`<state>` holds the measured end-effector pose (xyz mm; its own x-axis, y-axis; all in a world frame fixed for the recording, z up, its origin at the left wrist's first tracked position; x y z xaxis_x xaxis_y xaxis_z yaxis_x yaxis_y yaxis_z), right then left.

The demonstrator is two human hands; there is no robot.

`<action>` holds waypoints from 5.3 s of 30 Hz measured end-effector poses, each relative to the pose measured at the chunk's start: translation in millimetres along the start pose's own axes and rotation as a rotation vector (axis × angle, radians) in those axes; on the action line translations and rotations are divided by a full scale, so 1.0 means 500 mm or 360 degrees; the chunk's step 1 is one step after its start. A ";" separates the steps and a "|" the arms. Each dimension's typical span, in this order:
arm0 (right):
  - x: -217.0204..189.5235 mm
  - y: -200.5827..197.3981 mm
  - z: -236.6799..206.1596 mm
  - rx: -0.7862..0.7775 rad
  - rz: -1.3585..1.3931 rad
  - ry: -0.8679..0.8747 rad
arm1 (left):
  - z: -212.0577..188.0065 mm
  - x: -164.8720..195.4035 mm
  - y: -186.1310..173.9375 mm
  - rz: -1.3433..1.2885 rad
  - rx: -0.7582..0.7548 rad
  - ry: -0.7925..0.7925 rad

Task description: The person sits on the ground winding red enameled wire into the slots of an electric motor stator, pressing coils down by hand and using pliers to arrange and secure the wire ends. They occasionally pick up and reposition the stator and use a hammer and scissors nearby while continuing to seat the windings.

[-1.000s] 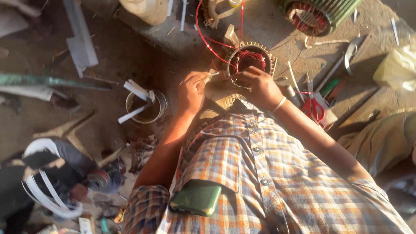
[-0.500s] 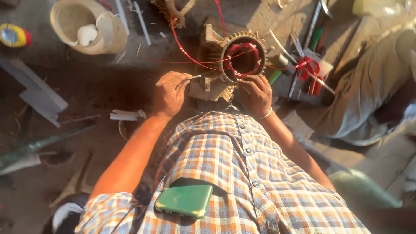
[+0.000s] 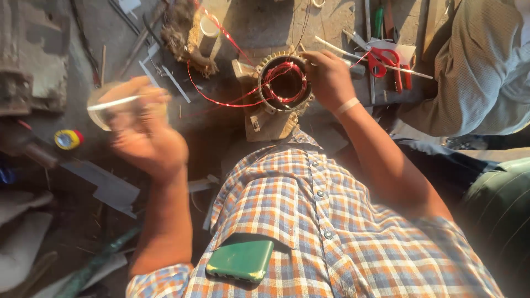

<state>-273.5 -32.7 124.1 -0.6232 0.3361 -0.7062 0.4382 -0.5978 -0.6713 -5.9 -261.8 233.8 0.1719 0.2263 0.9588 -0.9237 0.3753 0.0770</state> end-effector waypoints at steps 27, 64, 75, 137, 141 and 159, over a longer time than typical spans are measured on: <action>0.004 -0.050 -0.035 0.0994 0.1116 0.0675 | -0.011 -0.265 0.602 -0.0701 -0.1819 -0.0943; -0.056 -0.065 0.013 0.0842 0.0591 0.0536 | 0.045 -0.243 0.627 -0.0723 -0.1908 -0.0511; -0.055 -0.061 0.015 0.0826 0.0558 0.0505 | 0.047 -0.238 0.622 -0.0716 -0.1908 -0.0436; -0.064 -0.131 0.038 0.0536 0.0432 0.0438 | -0.047 -0.282 0.562 0.0853 -0.2266 0.0924; -0.075 -0.136 0.041 0.0614 0.0338 0.0316 | -0.055 -0.313 0.551 0.0675 -0.2323 0.0868; -0.087 -0.113 0.061 0.0542 0.0432 0.0286 | -0.062 -0.382 0.503 0.0472 -0.2064 0.1094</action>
<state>-290.8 -35.6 199.9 -0.3804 0.2376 -0.8938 0.3137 -0.8760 -0.3664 -260.5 -182.4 61.6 0.5013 0.6641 0.5547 -0.0785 0.6733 -0.7352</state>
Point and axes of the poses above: each hand's wrist, its own z-axis towards the middle knuckle, its own y-axis out of the palm, x = y × z, the point moved 6 cm from there along z, towards the middle knuckle, and after that the axes turned 3 degrees about z, right-handed, at the moved point
